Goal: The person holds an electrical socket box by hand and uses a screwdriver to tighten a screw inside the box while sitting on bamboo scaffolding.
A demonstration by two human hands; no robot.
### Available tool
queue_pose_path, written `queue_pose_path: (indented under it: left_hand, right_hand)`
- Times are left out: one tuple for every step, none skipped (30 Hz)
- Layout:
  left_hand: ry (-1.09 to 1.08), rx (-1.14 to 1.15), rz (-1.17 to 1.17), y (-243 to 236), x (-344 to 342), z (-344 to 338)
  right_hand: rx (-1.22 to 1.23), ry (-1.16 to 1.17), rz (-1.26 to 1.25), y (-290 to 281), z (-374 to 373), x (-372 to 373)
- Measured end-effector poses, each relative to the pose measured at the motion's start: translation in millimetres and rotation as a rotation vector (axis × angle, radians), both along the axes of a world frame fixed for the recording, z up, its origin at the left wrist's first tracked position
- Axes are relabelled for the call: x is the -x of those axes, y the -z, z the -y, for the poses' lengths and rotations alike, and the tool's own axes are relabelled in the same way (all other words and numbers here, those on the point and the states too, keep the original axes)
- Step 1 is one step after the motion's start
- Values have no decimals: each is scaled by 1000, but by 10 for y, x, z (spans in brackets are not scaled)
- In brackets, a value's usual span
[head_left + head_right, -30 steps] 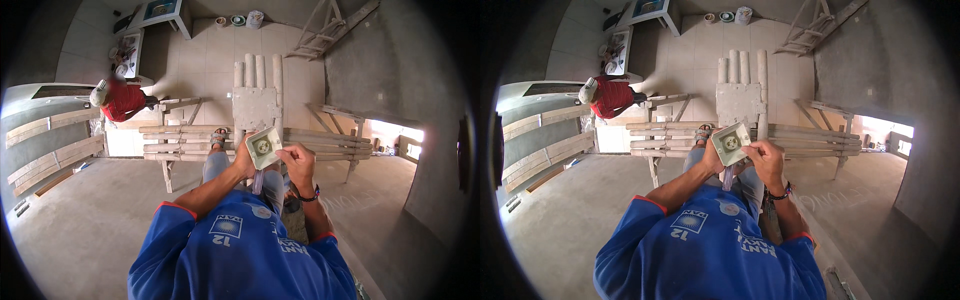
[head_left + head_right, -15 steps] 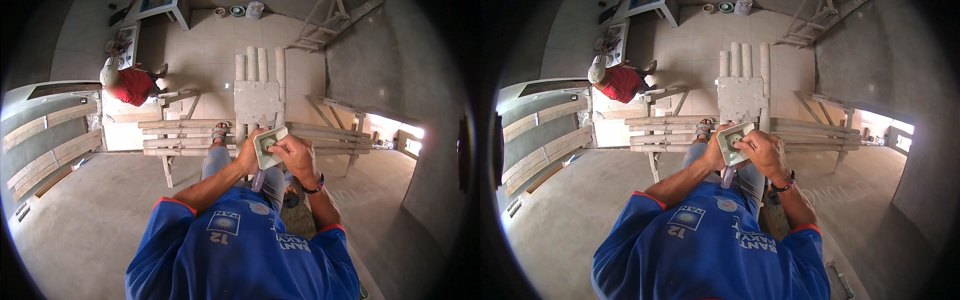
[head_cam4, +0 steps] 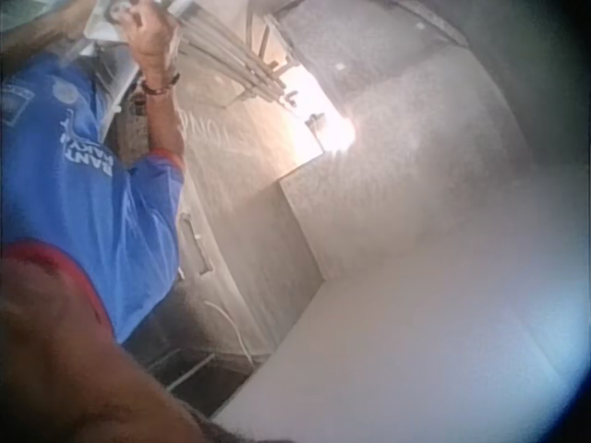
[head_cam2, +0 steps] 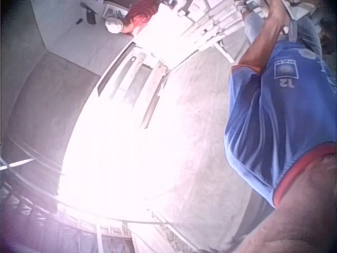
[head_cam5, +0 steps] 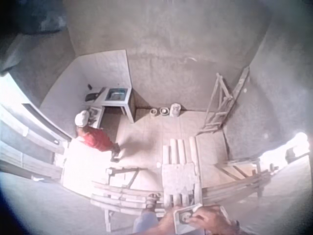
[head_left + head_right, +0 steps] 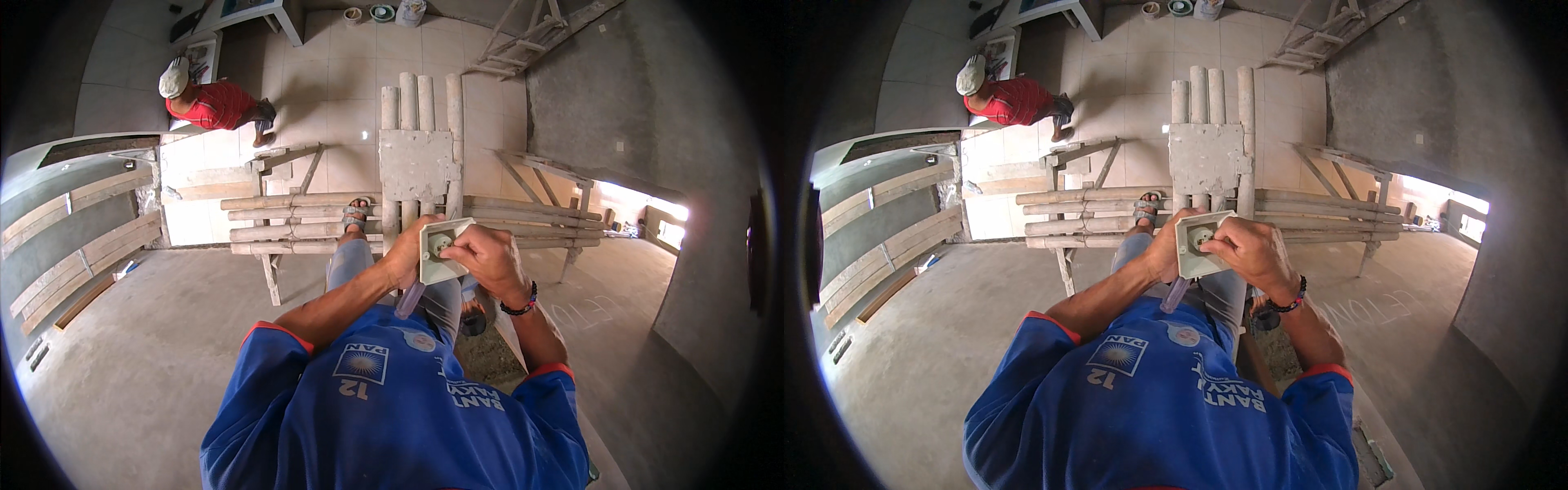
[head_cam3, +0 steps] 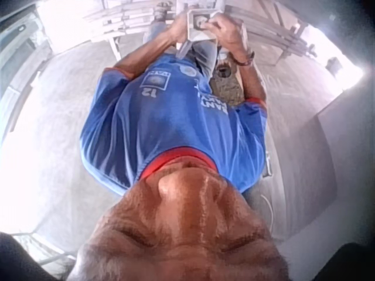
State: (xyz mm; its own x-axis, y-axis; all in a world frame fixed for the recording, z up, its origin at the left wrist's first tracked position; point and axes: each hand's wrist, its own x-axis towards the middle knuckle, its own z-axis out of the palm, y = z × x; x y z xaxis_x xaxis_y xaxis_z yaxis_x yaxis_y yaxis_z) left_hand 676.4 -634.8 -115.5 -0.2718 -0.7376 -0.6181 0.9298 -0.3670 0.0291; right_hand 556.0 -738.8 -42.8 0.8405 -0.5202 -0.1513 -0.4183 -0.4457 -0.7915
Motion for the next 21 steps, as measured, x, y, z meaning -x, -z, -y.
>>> queue_pose_path:
  left_hand:
    - [-6,14,-3,19,-6,-3]
    - [-12,29,-5,39,-12,-6]
    - [8,32,-6,64,-21,-10]
    - [28,35,-7,75,-35,-12]
    - [49,39,-8,81,-47,-9]
    - [33,-1,-28,79,-45,2]
    - [18,-40,-46,17,-63,36]
    - [4,-79,-65,-13,-77,59]
    - [15,-91,-64,-5,-86,64]
    - [25,-103,-63,3,-94,68]
    - [35,-115,-63,15,-101,71]
    - [39,-117,-72,36,-103,74]
    - [44,-120,-83,67,-95,76]
    - [49,-122,-93,103,-86,75]
    - [51,-118,-71,151,-74,71]
    - [54,-115,-51,180,-66,67]
    - [58,-112,-31,210,-62,61]
    - [71,-111,-32,242,-62,53]
    - [85,-107,-34,226,-83,67]
    - [100,-103,-35,211,-102,81]
    - [102,-122,-31,196,-115,96]
  right_hand:
    - [-27,1,0,8,11,-2]
    - [12,-22,22,28,25,4]
    - [51,-46,44,59,38,16]
    - [90,-69,66,86,44,21]
    - [121,-75,103,105,43,14]
    - [153,-81,140,122,41,3]
    - [185,-87,179,136,42,-13]
    - [210,-92,181,147,43,-21]
    - [234,-96,184,156,41,-23]
    - [259,-102,186,165,41,-27]
    - [277,-109,193,187,38,-30]
    - [295,-117,199,218,31,-31]
    - [313,-124,205,245,25,-28]
    - [317,-125,193,266,20,-23]
    - [320,-127,181,288,17,-16]
    - [321,-127,167,307,13,-9]
    - [325,-131,164,328,13,-3]
    - [327,-135,161,350,12,4]
    - [333,-137,157,360,13,11]
    - [341,-134,166,372,12,13]
    - [348,-130,174,386,14,14]
